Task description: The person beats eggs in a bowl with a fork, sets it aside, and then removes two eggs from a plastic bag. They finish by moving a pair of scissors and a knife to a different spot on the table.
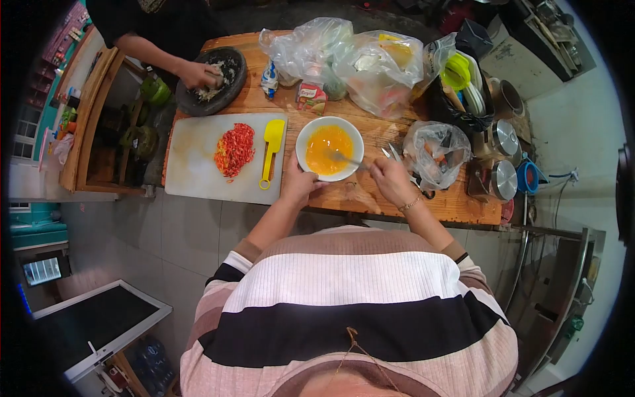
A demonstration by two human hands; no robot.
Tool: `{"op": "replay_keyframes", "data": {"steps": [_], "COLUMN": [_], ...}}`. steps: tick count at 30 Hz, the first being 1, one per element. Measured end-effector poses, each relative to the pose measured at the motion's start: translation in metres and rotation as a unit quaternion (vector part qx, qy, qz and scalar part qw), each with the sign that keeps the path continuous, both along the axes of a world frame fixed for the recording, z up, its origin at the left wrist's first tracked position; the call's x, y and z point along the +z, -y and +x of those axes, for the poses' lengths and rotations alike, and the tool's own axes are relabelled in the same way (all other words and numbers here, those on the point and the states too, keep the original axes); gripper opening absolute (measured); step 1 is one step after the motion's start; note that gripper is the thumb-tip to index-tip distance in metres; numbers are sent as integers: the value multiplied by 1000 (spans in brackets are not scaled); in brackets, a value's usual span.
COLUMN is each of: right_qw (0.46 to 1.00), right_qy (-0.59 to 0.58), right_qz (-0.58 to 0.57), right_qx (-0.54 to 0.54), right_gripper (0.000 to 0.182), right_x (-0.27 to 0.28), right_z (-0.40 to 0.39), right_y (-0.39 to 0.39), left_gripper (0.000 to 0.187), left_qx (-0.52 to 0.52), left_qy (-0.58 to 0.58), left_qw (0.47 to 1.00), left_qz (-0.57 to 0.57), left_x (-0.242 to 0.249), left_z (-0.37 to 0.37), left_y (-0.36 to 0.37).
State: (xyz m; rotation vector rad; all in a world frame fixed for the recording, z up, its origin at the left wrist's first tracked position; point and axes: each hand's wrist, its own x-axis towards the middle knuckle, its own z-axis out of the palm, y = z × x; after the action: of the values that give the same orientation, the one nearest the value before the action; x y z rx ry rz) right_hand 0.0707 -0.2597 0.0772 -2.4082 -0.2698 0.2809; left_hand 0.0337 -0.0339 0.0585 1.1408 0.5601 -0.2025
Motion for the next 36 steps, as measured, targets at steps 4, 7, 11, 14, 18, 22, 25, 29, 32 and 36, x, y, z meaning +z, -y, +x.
{"op": "replay_keyframes", "data": {"steps": [4,7,11,14,18,22,25,29,32,36], "right_qw": [997,994,999,998,998,999,998,997,999,996], "right_qy": [25,-78,15,-21,-22,-19,-60,-15,-42,-7], "right_qz": [-78,-57,-22,-52,-6,-50,32,-16,-4,39], "right_qx": [-6,44,-45,-3,-52,11,-15,-70,-1,-75], "right_gripper": [28,30,31,30,29,29,30,28,27,27], "right_x": [4,8,4,17,19,6,19,5,8,5], "right_z": [-3,-7,-8,-14,-14,-15,-20,-20,-25,-23], "right_y": [0,-4,-10,-14,-18,-14,-20,-18,-17,-22], "left_gripper": [78,79,76,75,74,72,69,70,69,75], "left_qx": [-58,-95,-67,-74,-102,-135,-95,-51,-46,-35], "left_qy": [-21,-6,5,-5,16,16,12,-9,3,29], "left_qw": [998,995,998,997,994,989,994,998,999,999], "left_qz": [-6,-3,16,35,47,57,48,22,-6,-23], "left_x": [1,-1,-11,-8,-13,-6,-11,-8,3,-2], "left_z": [9,17,21,22,23,25,22,9,1,-2], "left_y": [-20,-35,-48,-50,-54,-58,-54,-40,-28,-19]}}
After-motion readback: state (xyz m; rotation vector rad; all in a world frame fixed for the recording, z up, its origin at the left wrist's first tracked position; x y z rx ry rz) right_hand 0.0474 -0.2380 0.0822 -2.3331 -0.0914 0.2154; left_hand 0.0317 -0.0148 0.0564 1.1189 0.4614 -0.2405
